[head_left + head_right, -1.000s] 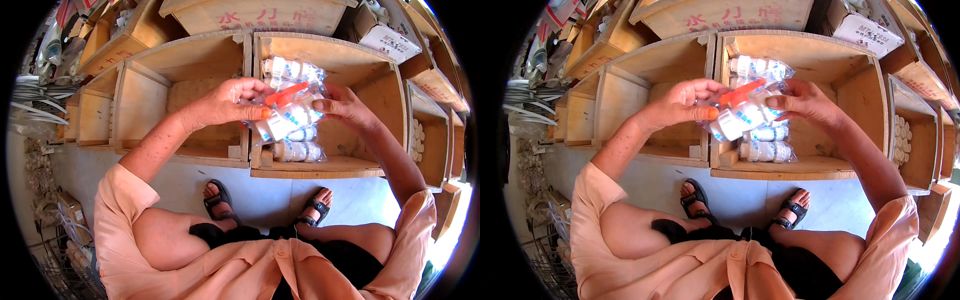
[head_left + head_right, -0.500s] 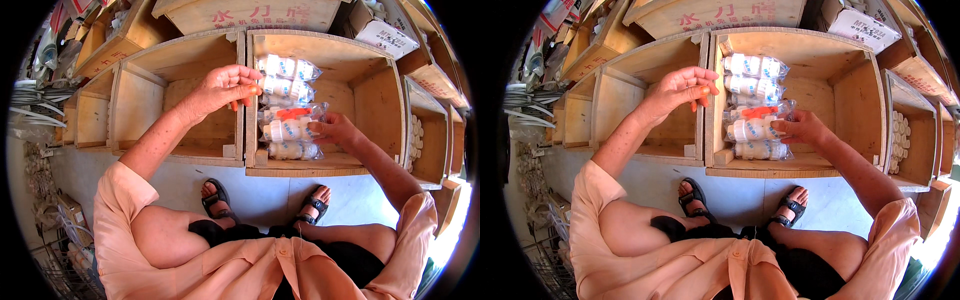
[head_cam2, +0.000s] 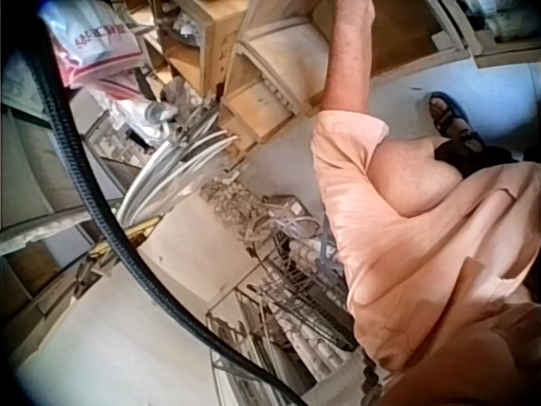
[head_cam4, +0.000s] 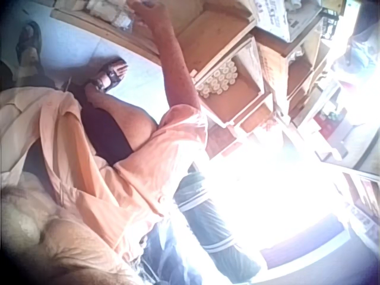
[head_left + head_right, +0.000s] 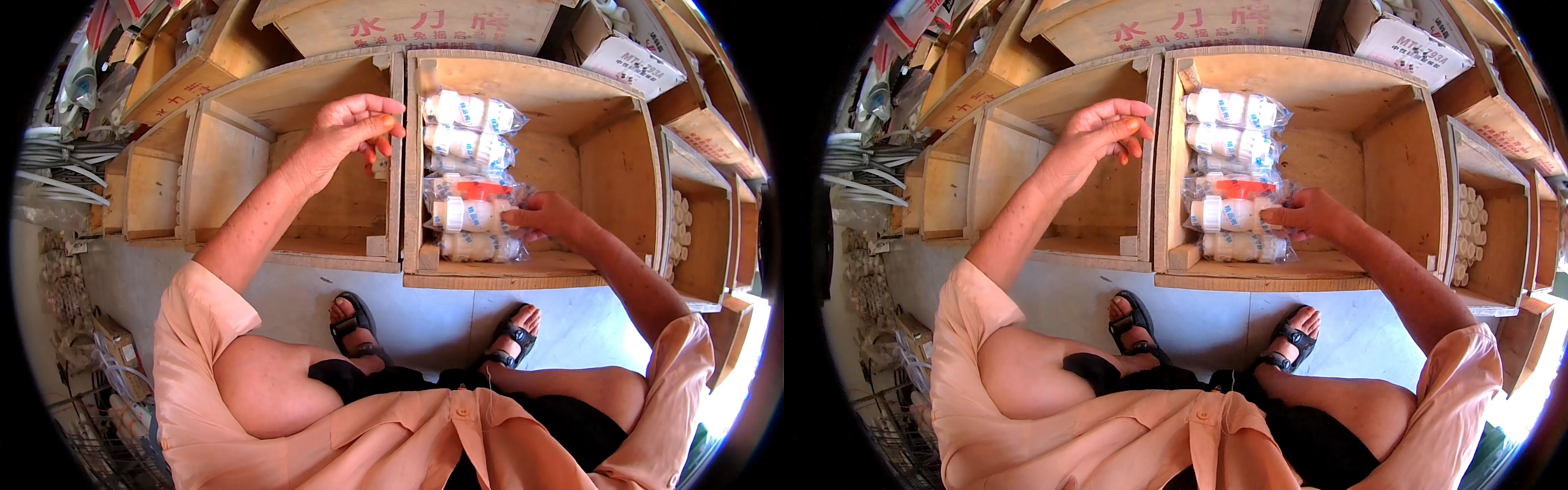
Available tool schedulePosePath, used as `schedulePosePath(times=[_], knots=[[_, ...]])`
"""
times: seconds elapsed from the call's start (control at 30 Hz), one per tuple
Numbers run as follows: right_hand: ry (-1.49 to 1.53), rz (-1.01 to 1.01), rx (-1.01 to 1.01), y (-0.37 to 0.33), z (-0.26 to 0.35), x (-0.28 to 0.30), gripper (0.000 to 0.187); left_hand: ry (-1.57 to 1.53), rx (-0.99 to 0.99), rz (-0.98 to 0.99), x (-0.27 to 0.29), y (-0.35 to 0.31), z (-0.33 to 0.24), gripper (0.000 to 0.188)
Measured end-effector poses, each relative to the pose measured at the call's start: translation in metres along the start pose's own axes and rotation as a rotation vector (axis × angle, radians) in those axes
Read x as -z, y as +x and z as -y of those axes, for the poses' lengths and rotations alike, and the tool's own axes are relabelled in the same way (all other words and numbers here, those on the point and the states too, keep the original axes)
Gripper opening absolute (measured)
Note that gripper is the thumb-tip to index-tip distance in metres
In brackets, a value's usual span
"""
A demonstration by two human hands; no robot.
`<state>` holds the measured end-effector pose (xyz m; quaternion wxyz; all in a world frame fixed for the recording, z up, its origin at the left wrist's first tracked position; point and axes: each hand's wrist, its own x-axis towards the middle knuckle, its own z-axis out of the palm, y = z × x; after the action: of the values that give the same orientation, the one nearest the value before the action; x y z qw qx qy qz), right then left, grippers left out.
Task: The person organizes white plastic plumbing fittings with red handles inside a wooden crate. They pick up individual fittings, place them into clear plastic bags, and stack the packaged fittings neatly within the crate compartments.
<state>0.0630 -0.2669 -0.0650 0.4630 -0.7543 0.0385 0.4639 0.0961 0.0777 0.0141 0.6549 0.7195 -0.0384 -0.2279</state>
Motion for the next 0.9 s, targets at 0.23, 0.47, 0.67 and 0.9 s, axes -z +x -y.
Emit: schedulePosePath(times=[0.23, 0.47, 0.67, 0.9], knots=[[-0.178, 0.03, -0.044, -0.002, 0.006, 0.003, 0.057, 0.033, 0.085, -0.146, 0.019, 0.009, 0.024, 0.025], [-0.157, 0.068, -0.043, -0.008, 0.009, 0.007, 0.048, 0.145, 0.232, -0.21, 0.039, 0.021, 0.068, 0.023], [-0.127, 0.116, -0.044, -0.007, -0.001, 0.014, 0.06, 0.337, 0.381, -0.128, 0.047, 0.035, 0.121, 0.037], [-0.184, 0.22, 0.019, -0.011, 0.008, 0.022, 0.044, 0.489, 0.611, -0.171, 0.058, 0.043, 0.169, 0.071]])
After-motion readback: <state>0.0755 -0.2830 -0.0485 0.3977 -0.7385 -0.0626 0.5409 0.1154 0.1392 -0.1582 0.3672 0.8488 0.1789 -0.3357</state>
